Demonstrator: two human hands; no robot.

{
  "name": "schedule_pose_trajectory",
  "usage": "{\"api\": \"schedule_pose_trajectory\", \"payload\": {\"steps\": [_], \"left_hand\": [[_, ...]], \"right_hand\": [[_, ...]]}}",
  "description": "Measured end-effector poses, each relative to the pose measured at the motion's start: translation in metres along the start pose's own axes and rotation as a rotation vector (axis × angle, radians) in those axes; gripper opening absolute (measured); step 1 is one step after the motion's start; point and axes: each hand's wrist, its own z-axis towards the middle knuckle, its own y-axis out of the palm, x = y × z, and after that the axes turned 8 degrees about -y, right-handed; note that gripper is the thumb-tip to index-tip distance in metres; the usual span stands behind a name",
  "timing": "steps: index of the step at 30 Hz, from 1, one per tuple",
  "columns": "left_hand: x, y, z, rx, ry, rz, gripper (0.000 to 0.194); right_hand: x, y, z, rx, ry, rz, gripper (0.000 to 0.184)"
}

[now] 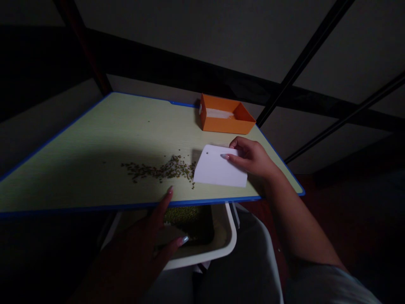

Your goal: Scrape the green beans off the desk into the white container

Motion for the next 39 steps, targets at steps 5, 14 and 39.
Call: {"api": "schedule_pose_trajectory", "payload": {"steps": [5, 14, 39], "left_hand": [[0.0001, 0.0004, -0.0009, 0.008, 0.017, 0.022, 0.089], [0.0022, 0.0003, -0.001, 0.002, 0.019, 0.068, 0.089], [0.004, -0.0011, -0.0019, -0.027, -0.017, 0.072, 0.09]], "right_hand": [[0.0016, 0.0009, -0.0015, -0.029, 0.009, 0.028, 0.03], [0.0006, 0.0017, -0.0031, -0.054, -0.002, 0.038, 0.029], [0.0005, 0.0002, -0.0029, 0.052, 0.0, 0.055, 0.03]]}}
